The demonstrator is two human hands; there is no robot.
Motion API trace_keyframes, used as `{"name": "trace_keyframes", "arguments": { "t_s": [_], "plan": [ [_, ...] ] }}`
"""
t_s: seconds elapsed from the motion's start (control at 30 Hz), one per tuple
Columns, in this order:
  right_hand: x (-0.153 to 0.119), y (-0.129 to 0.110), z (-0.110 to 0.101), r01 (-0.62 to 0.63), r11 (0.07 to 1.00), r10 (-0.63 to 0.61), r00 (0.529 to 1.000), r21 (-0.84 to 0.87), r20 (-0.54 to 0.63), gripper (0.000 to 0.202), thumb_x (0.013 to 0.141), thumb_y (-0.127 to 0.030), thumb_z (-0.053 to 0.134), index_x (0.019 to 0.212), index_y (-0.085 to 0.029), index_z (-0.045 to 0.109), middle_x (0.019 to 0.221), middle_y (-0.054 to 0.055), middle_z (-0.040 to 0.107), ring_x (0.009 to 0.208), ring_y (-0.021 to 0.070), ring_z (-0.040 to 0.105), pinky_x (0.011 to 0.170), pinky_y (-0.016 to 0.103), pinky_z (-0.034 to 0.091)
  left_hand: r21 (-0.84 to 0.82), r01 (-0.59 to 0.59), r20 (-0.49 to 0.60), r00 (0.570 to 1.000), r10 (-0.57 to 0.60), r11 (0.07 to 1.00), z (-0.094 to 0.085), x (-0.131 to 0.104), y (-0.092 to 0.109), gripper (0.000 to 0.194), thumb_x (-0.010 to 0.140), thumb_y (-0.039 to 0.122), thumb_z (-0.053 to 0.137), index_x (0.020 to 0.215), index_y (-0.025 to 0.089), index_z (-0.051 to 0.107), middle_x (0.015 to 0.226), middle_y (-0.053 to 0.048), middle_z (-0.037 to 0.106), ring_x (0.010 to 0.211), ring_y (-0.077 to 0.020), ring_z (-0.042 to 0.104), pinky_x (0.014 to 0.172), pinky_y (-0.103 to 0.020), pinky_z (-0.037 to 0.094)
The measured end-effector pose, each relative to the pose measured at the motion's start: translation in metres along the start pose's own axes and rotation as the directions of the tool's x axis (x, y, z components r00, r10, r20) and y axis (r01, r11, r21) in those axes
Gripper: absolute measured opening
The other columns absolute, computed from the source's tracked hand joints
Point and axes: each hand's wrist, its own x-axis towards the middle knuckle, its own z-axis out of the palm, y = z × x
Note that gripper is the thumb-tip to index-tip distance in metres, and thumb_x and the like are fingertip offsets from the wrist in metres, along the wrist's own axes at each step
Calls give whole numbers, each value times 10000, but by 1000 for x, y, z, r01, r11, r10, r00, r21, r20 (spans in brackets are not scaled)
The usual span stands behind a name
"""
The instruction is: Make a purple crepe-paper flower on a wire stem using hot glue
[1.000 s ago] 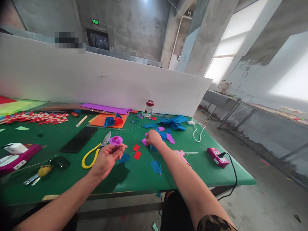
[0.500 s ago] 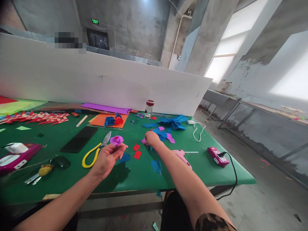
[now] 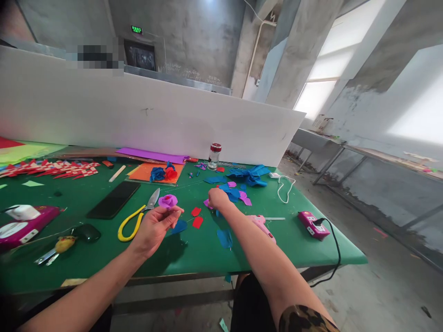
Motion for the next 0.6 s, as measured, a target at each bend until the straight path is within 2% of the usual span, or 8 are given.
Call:
{"name": "trace_keyframes", "arguments": {
  "t_s": [0.13, 0.23, 0.3, 0.4, 0.5, 0.6],
  "plan": [
    [-1, -4, 1, -12, 1000, 12, 1000, 9, -21, 309, 919, -312, 576, 1192, -169, 567, 1206, 90, 587, 1018, 223, 609, 849, 420, 525, 42, -38, -21, 999, 39, 998, 0, 0, 1, 169, 707, 334, 756, 774, 182, 731, 631, 12, 592, 550, -84, 459, 540, -208, 388],
    [-4, -4, 0, -13, 999, 14, 999, 34, -37, 305, 920, -313, 574, 1188, -168, 569, 1201, 88, 590, 1013, 221, 611, 846, 419, 526, 115, -110, -13, 994, 113, 987, -2, -3, 3, 181, 727, 350, 734, 809, 188, 735, 704, -9, 631, 594, -108, 496, 575, -229, 418],
    [-7, -4, -3, -13, 998, 16, 999, 62, -51, 302, 920, -314, 574, 1184, -166, 571, 1194, 87, 593, 1005, 219, 613, 841, 418, 528, 182, -196, 35, 981, 193, 964, -4, -5, 5, 182, 774, 358, 688, 855, 204, 738, 723, -15, 632, 639, -134, 524, 610, -249, 436],
    [-12, -3, -8, -2, 993, 13, 996, 121, -88, 291, 920, -318, 574, 1164, -159, 581, 1168, 83, 606, 980, 211, 621, 826, 409, 533, 277, -363, 145, 931, 335, 890, -7, -7, 10, 190, 851, 339, 594, 911, 235, 741, 767, -29, 631, 723, -170, 554, 685, -284, 455],
    [-18, -3, -13, 21, 980, 9, 989, 199, -148, 226, 909, -317, 588, 1047, -142, 626, 1051, 62, 651, 905, 187, 636, 794, 381, 531, 329, -448, 214, 893, 396, 831, -8, -9, 13, 206, 878, 305, 552, 907, 244, 746, 776, -42, 625, 748, -184, 552, 701, -289, 448],
    [-25, 0, -18, 49, 953, 23, 972, 298, -233, 83, 820, -212, 638, 802, -140, 673, 839, 41, 696, 816, 173, 641, 739, 301, 497, 333, -449, 223, 892, 394, 829, -7, -9, 13, 208, 874, 310, 556, 886, 234, 749, 773, -49, 623, 729, -186, 538, 692, -286, 440]
  ]
}}
